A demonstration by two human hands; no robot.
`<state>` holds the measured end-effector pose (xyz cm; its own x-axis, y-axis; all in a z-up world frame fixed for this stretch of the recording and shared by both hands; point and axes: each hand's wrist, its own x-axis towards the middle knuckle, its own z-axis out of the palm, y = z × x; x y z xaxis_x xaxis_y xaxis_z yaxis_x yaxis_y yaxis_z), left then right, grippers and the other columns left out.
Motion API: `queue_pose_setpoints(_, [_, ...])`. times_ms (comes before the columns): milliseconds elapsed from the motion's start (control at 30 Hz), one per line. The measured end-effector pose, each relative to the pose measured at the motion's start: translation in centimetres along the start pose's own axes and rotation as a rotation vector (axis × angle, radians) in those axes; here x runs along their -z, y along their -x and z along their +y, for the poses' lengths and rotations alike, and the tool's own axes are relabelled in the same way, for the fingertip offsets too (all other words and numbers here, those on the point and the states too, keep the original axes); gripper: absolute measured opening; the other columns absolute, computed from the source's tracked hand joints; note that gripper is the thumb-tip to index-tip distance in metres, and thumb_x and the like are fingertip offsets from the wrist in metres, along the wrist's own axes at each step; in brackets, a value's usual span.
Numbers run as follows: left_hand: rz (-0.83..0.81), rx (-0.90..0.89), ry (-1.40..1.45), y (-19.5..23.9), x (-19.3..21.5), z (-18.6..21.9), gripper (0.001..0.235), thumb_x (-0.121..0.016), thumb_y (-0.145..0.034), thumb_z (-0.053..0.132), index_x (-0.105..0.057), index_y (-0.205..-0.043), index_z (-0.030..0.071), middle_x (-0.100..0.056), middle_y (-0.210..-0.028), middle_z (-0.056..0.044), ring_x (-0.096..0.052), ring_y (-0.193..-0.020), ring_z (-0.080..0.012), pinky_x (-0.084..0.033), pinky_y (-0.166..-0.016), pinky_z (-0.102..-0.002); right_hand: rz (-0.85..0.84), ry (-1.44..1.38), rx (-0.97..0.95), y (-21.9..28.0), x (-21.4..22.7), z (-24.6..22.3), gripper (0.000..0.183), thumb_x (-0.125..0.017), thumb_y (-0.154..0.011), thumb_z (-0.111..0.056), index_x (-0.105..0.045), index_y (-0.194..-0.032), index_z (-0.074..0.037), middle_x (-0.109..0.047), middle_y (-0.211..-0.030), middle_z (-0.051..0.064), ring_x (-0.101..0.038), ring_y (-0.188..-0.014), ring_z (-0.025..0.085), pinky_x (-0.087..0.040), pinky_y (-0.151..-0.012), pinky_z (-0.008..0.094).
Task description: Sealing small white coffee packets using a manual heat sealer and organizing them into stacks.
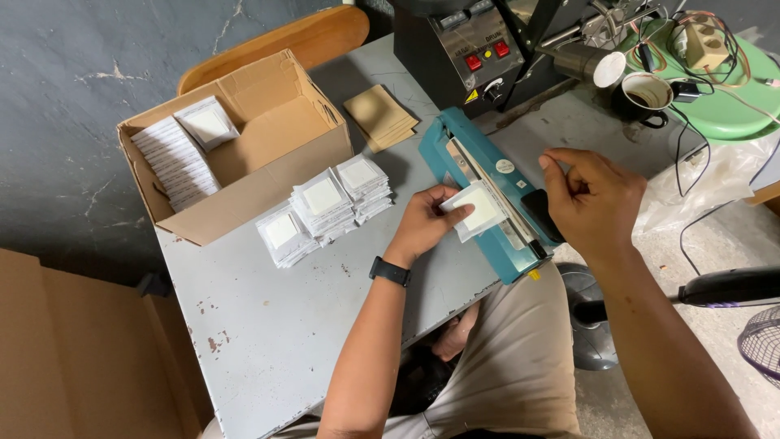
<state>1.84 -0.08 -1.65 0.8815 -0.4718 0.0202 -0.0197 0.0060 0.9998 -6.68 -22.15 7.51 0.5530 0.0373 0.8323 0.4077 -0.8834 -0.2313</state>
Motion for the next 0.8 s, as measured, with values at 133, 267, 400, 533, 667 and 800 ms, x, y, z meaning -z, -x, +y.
queue_pose_setpoints(133, [-0.03, -0.058, 0.022, -0.1, 0.1, -0.1, 0.012, -0.079, -0.09, 0.023, -0.072, -0.097, 0.015, -0.068, -0.089, 0.006, -0.056, -0.075, -0.007, -0.046, -0.068, -0.022, -0.003, -0.003, -0.001, -0.2, 0.2, -0.3, 0.002, -0.081, -0.107, 0.002, -0.08, -0.106, 0.003, -0.051, -0.062, 0.002, -0.044, -0.055, 0.014, -0.038, -0.057, 0.03])
queue_pose_setpoints(267, [-0.052, -0.101, 0.089, -0.1, 0.3, -0.3, 0.013, -0.08, -0.089, 0.02, -0.071, -0.096, 0.014, -0.068, -0.093, 0.004, -0.062, -0.083, -0.0098, -0.05, -0.073, -0.023, -0.008, 0.0, -0.022, -0.3, 0.2, -0.4, 0.002, -0.083, -0.105, 0.002, -0.081, -0.107, 0.002, -0.048, -0.061, 0.001, -0.043, -0.056, 0.014, -0.039, -0.057, 0.03])
queue_pose_setpoints(400, [-0.039, -0.109, 0.077, -0.1, 0.4, -0.1, 0.013, -0.079, -0.089, 0.019, -0.071, -0.097, 0.013, -0.069, -0.094, 0.003, -0.062, -0.085, -0.01, -0.049, -0.072, -0.023, -0.01, -0.006, -0.009, -0.3, 0.1, -0.1, 0.003, -0.082, -0.105, 0.002, -0.08, -0.106, 0.003, -0.048, -0.059, 0.001, -0.041, -0.053, 0.014, -0.039, -0.056, 0.03])
queue_pose_setpoints(533, [-0.018, -0.075, 0.052, -0.1, 0.5, -0.1, 0.013, -0.08, -0.089, 0.02, -0.072, -0.096, 0.013, -0.07, -0.092, 0.003, -0.062, -0.082, -0.0097, -0.049, -0.071, -0.023, -0.016, -0.02, -0.005, -0.3, 0.1, -0.2, 0.002, -0.082, -0.106, 0.003, -0.08, -0.107, 0.004, -0.05, -0.061, 0.002, -0.043, -0.055, 0.014, -0.04, -0.057, 0.03])
queue_pose_setpoints(667, [-0.015, 0.024, 0.083, 0.1, 0.3, 0.7, 0.015, -0.079, -0.088, 0.021, -0.073, -0.095, 0.009, -0.068, -0.086, 0.001, -0.06, -0.072, -0.0093, -0.055, -0.058, -0.024, -0.018, -0.025, -0.019, -0.3, 0.1, -0.2, 0.004, -0.082, -0.106, 0.002, -0.08, -0.107, 0.004, -0.048, -0.061, 0.001, -0.041, -0.055, 0.014, -0.039, -0.057, 0.03])
queue_pose_setpoints(800, [-0.016, 0.065, 0.104, 0.0, 0.1, 0.8, 0.014, -0.079, -0.088, 0.021, -0.074, -0.095, 0.009, -0.071, -0.088, 0.001, -0.063, -0.076, -0.01, -0.057, -0.061, -0.025, -0.041, -0.016, -0.03, -0.1, -0.1, 0.1, 0.003, -0.082, -0.105, 0.002, -0.08, -0.106, 0.0, -0.047, -0.06, 0.001, -0.043, -0.056, 0.015, -0.041, -0.061, 0.031])
